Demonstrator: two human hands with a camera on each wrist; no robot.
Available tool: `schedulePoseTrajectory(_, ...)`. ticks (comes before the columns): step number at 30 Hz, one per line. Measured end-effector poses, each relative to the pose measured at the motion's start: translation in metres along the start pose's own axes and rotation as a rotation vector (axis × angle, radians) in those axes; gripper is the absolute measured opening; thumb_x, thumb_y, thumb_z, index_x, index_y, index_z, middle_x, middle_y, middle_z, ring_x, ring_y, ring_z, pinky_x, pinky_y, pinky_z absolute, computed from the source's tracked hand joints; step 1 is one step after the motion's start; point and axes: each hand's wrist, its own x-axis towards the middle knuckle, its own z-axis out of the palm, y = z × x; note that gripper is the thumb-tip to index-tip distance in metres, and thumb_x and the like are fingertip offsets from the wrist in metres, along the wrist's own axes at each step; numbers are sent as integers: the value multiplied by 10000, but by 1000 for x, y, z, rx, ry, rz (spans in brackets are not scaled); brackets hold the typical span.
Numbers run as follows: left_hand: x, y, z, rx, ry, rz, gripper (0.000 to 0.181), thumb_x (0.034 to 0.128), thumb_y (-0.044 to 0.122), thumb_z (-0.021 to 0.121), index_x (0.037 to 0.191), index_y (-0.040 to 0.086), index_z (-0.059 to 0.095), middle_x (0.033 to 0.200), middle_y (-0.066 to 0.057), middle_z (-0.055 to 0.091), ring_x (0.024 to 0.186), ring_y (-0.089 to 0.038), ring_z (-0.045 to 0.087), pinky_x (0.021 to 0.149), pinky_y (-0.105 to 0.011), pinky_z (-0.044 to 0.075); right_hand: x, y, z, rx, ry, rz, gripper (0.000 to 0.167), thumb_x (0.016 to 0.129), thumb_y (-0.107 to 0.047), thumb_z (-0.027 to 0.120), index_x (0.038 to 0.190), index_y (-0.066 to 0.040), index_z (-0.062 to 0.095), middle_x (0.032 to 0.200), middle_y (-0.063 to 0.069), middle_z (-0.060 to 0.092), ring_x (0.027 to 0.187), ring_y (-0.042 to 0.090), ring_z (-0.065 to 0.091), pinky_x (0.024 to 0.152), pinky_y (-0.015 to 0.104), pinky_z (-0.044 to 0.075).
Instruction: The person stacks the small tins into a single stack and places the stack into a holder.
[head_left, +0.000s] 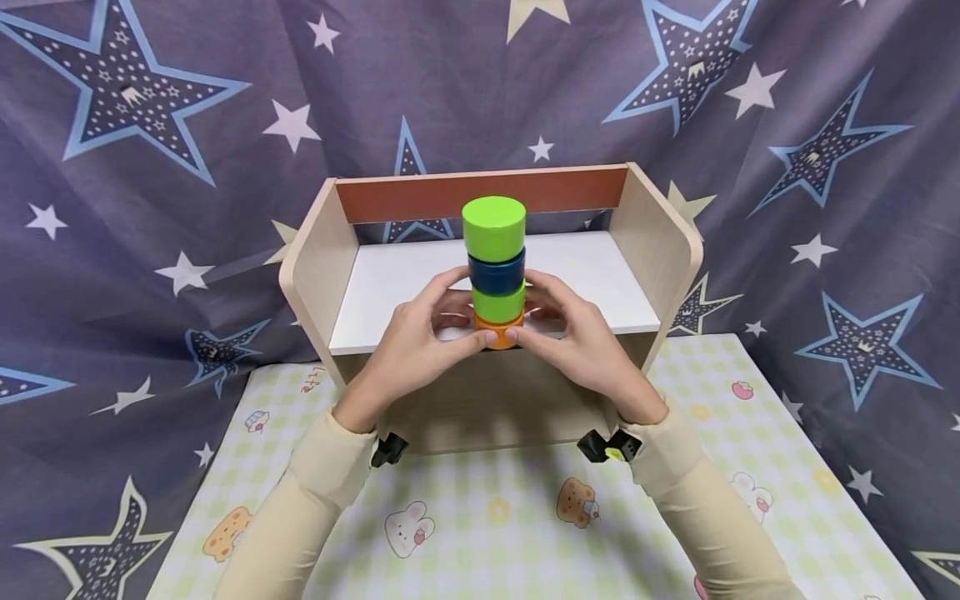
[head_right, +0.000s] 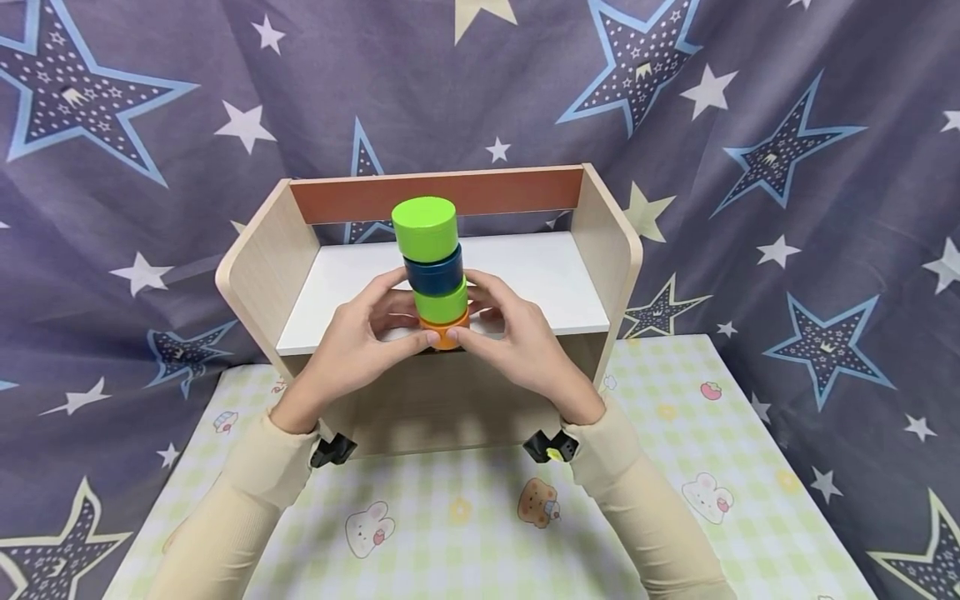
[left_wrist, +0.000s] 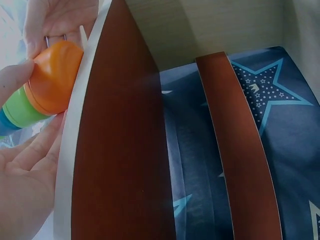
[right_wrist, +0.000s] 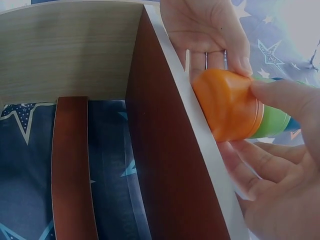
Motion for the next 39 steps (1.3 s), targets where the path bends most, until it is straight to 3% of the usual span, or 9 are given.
schedulePoseTrajectory(12,3,-4,1,-21,-14,-32,749,865,224,819,1499,231,420,1239,-11,676,1008,-145,664,886,-353,555,3,2,1,-19,0,21,633,926,-144,745,1486,-134,450,1305,50,629,1141,173,609,940,405,511)
schedulePoseTrajectory(20,4,-6,2,-32,0,-59,746,865,254,818,1496,226,422,1243,-29,666,1024,-150,667,889,-367,556,3,1,3,-60,40,30,652,920,-167,756,1487,-133,435,1274,75,643,1061,202,637,885,413,539)
schedulePoseTrajectory(24,5,-7,2,-19,14,-71,744,864,260,820,1491,208,424,1208,-35,665,1000,-153,680,871,-390,566,4,2,4,-69,71,38,653,909,-155,767,1475,-140,442,1245,77,639,1012,203,651,855,408,556)
schedulePoseTrajectory(31,7,-7,1,8,44,-101,745,847,226,837,1475,154,442,1063,-44,639,918,-153,685,831,-316,573,7,3,5,-71,111,58,632,884,-113,788,1436,-107,479,1061,81,643,928,200,655,812,396,575)
schedulePoseTrajectory(39,7,-6,-1,49,50,-103,712,876,187,805,1479,151,428,921,-26,645,810,-142,678,765,-318,583,7,3,6,-81,100,18,643,897,-67,763,1450,-100,436,927,42,664,824,164,647,762,365,576)
